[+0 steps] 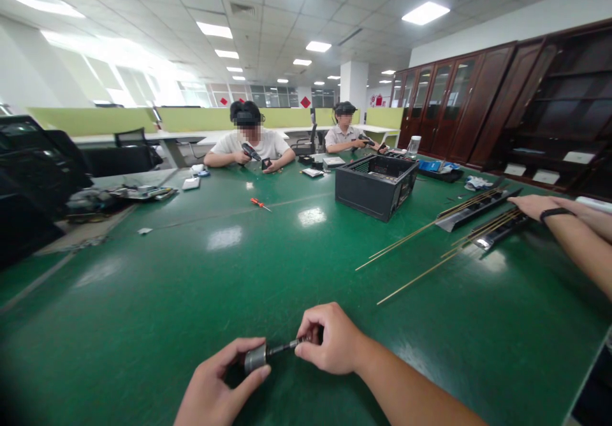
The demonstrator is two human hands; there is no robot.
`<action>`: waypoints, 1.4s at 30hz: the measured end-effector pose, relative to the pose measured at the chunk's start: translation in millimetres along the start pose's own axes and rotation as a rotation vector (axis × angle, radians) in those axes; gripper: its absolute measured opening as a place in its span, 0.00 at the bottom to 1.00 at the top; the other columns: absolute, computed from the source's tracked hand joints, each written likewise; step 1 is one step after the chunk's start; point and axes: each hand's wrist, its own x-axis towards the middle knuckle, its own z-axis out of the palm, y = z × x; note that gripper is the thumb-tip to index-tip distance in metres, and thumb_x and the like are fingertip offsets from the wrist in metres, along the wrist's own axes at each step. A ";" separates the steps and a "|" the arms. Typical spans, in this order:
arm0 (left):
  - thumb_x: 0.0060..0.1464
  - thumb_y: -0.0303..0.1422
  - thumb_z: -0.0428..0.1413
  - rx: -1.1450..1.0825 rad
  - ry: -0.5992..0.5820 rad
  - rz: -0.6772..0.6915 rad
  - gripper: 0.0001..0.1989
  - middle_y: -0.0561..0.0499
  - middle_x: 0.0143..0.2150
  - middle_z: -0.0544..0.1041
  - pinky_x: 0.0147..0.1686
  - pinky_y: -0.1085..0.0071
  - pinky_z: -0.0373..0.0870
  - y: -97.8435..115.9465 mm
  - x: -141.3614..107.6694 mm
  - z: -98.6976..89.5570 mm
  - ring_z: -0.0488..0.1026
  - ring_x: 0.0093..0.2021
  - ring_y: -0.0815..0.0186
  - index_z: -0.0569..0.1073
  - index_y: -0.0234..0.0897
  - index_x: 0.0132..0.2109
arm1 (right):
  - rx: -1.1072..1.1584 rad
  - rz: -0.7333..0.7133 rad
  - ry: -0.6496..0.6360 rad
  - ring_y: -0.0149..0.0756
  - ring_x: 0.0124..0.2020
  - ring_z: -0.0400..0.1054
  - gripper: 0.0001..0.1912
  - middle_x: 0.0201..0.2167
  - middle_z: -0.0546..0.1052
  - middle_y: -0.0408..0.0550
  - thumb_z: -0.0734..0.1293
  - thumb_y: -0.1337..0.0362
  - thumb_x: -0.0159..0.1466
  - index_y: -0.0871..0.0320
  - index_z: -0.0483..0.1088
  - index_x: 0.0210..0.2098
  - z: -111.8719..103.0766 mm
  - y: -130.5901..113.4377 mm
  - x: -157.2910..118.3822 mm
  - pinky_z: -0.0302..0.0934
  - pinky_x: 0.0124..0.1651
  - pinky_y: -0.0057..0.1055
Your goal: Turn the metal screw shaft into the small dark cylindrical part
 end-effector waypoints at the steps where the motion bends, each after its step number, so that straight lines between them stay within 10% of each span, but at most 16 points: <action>1: 0.49 0.44 0.62 0.001 0.004 0.003 0.16 0.50 0.41 0.81 0.46 0.65 0.75 -0.8 0.1 0.2 0.78 0.42 0.57 0.79 0.43 0.44 | 0.002 0.002 0.002 0.29 0.22 0.64 0.03 0.20 0.72 0.40 0.72 0.69 0.52 0.60 0.73 0.26 0.1 0.0 0.3 0.57 0.29 0.25; 32: 0.47 0.46 0.64 -0.155 0.056 -0.088 0.20 0.47 0.37 0.81 0.42 0.66 0.76 -2.4 4.9 -3.6 0.79 0.39 0.56 0.79 0.36 0.41 | 0.002 0.007 -0.032 0.30 0.22 0.65 0.05 0.20 0.71 0.40 0.73 0.68 0.51 0.59 0.73 0.26 1.7 4.1 3.6 0.57 0.28 0.25; 42: 0.49 0.52 0.61 -0.307 0.188 -0.121 0.31 0.46 0.39 0.81 0.43 0.69 0.77 -0.7 4.2 -10.7 0.79 0.40 0.58 0.73 0.33 0.52 | 0.494 0.190 -0.050 0.27 0.16 0.62 0.12 0.20 0.72 0.42 0.69 0.57 0.58 0.61 0.69 0.30 1.2 26.8 15.5 0.54 0.21 0.24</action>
